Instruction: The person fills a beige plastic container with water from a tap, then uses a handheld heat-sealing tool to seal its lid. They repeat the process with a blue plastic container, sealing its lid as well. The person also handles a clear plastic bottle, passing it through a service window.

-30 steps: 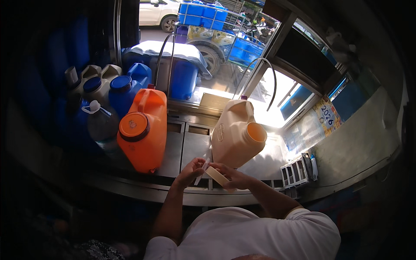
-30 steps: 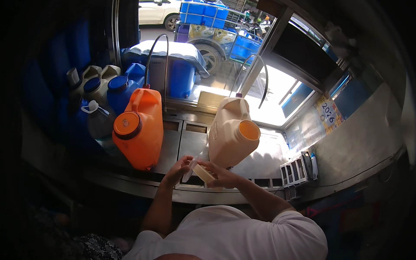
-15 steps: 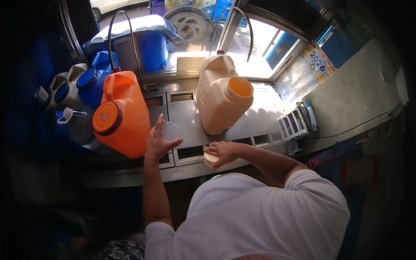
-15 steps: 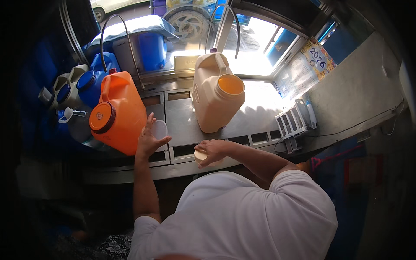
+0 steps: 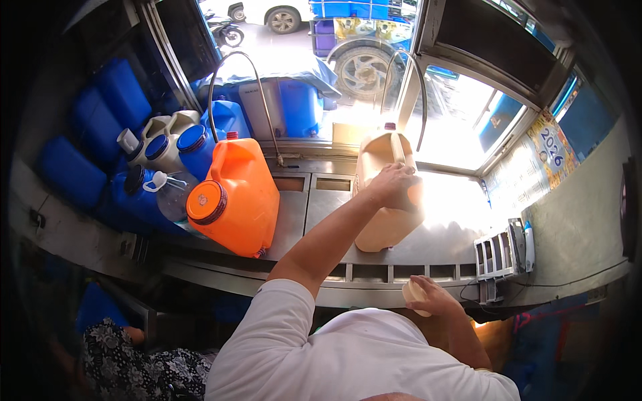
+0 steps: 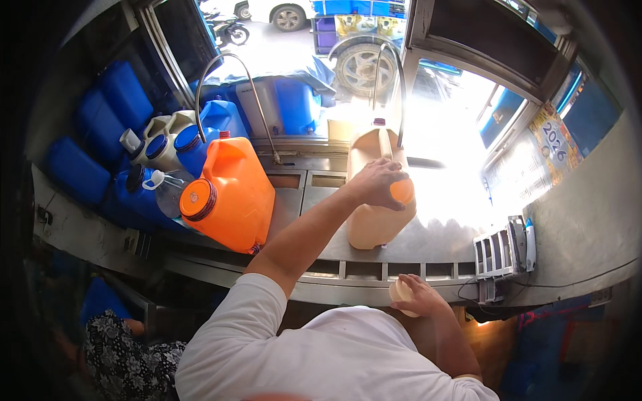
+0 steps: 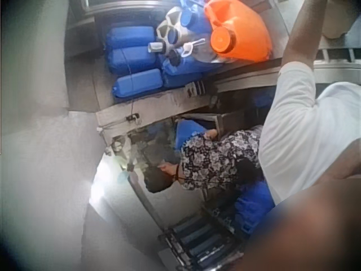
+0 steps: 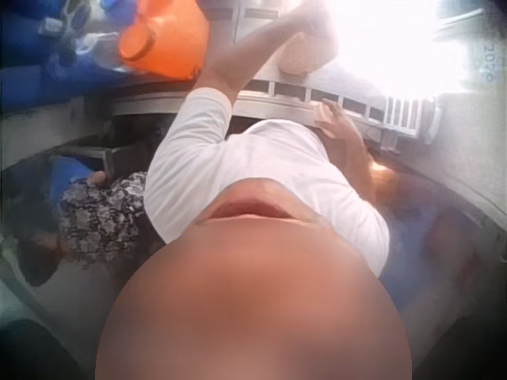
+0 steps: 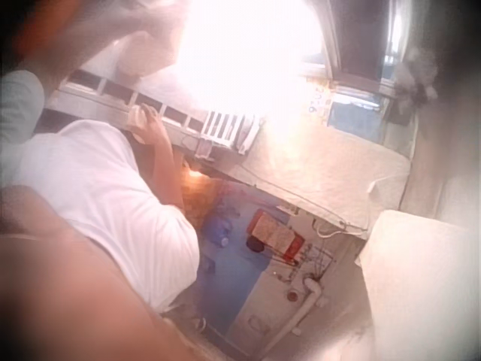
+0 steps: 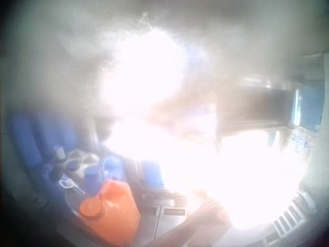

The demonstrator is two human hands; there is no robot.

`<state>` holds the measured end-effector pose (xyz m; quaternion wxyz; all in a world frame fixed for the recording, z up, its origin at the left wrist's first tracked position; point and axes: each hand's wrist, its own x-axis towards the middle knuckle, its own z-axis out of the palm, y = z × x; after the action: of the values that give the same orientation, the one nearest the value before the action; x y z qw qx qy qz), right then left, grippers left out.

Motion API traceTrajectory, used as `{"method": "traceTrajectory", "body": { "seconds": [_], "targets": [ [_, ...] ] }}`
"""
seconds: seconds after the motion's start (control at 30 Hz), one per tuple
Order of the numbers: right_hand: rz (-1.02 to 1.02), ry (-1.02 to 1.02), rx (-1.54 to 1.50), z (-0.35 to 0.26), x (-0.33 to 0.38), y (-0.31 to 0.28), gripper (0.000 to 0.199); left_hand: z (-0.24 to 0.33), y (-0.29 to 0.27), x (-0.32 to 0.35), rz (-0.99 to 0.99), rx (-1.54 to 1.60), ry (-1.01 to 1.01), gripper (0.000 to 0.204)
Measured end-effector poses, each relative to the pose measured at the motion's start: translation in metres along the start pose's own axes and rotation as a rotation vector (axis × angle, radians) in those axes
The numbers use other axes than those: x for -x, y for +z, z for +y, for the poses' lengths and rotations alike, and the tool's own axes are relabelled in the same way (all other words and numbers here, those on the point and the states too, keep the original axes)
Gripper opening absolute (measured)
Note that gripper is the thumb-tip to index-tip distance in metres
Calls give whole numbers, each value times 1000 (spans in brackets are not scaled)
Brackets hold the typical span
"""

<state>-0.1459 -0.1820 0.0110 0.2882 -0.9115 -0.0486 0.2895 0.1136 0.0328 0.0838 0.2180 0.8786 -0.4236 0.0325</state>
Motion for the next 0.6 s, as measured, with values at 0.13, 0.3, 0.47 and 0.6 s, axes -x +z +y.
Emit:
{"method": "traceTrajectory", "body": {
  "seconds": [0.13,0.3,0.47,0.6],
  "targets": [
    [27,63,-109,49,4,-22,97,4,14,-10,-8,18,21,77],
    [141,-37,-78,81,-37,-74,95,16,10,-8,-8,9,-68,80],
    [356,-166,-193,74,-82,-141,97,20,4,-10,-13,79,-105,89],
    [477,-368,-363,27,-105,-165,102,8,8,-10,-13,145,-76,109]
  ]
}}
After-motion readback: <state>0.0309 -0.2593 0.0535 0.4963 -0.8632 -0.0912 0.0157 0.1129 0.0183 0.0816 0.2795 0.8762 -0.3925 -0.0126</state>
